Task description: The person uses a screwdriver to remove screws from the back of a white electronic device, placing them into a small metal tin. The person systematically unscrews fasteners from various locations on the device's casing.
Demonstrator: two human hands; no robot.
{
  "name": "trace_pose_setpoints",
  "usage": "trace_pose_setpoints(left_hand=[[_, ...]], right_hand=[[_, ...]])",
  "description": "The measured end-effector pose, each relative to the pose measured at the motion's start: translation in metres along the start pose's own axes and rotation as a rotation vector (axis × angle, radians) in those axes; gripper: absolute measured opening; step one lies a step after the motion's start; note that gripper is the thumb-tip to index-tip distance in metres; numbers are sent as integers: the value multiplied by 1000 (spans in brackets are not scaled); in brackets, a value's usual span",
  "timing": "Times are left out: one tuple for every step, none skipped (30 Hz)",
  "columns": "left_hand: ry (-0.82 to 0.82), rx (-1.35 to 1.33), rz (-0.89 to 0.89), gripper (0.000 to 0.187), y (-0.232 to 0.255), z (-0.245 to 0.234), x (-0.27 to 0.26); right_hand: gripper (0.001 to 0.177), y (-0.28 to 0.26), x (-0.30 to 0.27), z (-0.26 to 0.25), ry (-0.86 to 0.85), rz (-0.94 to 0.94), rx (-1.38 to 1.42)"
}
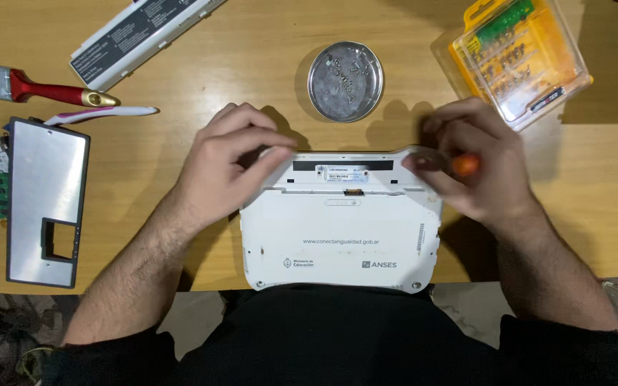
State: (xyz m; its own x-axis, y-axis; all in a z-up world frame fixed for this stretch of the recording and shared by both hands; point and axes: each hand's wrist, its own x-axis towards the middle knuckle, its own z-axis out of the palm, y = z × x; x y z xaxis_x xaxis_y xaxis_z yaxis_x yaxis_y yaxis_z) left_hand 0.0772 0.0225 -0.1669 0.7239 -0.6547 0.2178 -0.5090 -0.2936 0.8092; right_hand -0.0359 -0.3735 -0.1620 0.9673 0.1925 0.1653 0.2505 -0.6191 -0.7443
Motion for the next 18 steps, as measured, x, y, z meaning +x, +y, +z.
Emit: trace_pose_setpoints(left_hand=[[-4,-4,-4,13,1,0,0],[17,-15,-24,13,3,0,1],[42,-24,-43,14,5,0,1],[41,-25,-46,14,4,1,2],[48,-20,-38,11,3,1,3],[55,-15,-29,8,2,1,3],[59,-12,-27,8,5,-5,10],[-27,27,-107,12,8,-11,16],[-113,64,-187,16,12,-16,21],[-109,65,-184,16,13,-13,29],[-107,55,-209,6,14,-11,36],[-105,45,-233,10,16,-8,44],[-101,48,-226,10,14,-6,55],[-123,75,-130,44,11,-4,65],[-149,99,-39,81,9,-2,74],[-147,99,-38,81,2,-1,79],[-211,62,-4,115,-5,0,85],[-274,26,31,150,-12,1,91]], right_hand=[[38,8,-5,0,-2,6,2],[25,16,-11,0,47,-23,34],[15,24,-15,1,96,-55,65],[15,11,-11,0,94,-53,67],[10,-2,-6,0,127,8,178],[8,-15,-1,-1,158,69,291],[8,-12,-1,3,158,64,291],[10,-8,-1,7,165,50,372],[24,-5,-2,10,172,36,453],[24,0,1,11,171,31,451],[8,5,4,12,137,46,527],[16,10,6,12,102,62,603],[16,5,17,12,104,55,599],[13,0,28,12,90,77,587],[13,-6,38,12,72,103,577],[13,-9,48,15,72,101,576],[14,-10,60,18,131,45,482],[20,-12,71,21,188,-11,387]])
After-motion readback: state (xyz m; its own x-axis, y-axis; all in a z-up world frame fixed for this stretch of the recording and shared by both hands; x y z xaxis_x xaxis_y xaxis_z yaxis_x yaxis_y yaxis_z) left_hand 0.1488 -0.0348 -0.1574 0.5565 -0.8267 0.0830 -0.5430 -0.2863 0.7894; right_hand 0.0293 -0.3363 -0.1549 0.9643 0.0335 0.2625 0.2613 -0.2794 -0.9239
